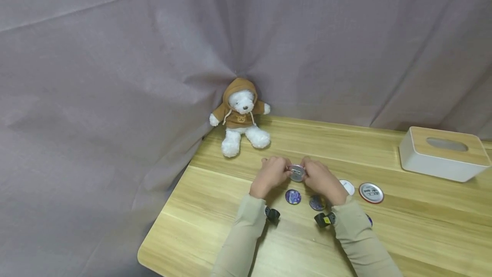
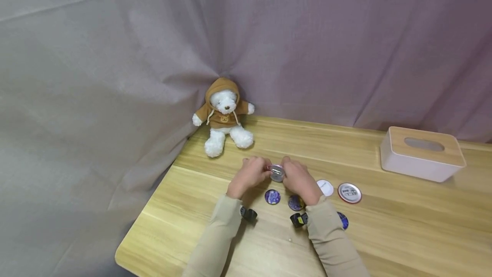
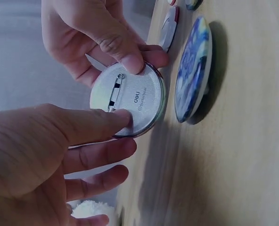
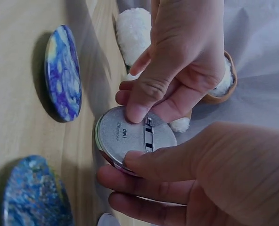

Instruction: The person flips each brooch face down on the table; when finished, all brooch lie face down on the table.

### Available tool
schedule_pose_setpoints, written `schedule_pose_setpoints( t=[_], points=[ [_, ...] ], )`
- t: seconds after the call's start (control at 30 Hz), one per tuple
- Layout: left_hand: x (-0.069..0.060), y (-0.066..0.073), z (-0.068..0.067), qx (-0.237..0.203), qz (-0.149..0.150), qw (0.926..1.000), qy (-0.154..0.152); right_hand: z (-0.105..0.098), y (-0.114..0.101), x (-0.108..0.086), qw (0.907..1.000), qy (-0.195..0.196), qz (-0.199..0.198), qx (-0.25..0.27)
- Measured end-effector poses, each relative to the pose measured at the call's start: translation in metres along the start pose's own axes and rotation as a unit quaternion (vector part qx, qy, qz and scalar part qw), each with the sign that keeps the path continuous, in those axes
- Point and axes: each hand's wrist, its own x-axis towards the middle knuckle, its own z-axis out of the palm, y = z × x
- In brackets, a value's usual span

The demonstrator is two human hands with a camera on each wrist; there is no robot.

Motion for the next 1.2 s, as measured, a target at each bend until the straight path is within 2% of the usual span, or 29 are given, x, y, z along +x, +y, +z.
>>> schedule_pose_setpoints(
  t=[0.2, 0.53, 0.73, 1.03, 1.2],
  points=[
    [0.002, -0.001, 0.002, 0.004, -0.008, 0.9999, -0.011, 0.001, -0.003, 0.001, 1.0000, -0.001, 0.003, -0.005],
    [0.004, 0.000, 0.007, 0.017, -0.023, 0.9993, -0.023, 0.004, 0.003, 0.003, 0.9975, 0.026, 0.009, -0.064],
    [0.002, 0.000, 0.007, 0.033, -0.037, 0.9981, -0.036, 0.007, 0.003, 0.007, 0.9958, 0.002, 0.033, -0.085],
    [0.001, 0.000, 0.005, 0.039, -0.039, 0.9974, -0.046, 0.008, 0.003, 0.009, 0.9940, -0.023, 0.052, -0.094],
    [-0.002, -0.001, 0.005, 0.057, -0.032, 0.9969, -0.045, 0.008, 0.001, 0.007, 0.9933, -0.028, 0.051, -0.099]
  ],
)
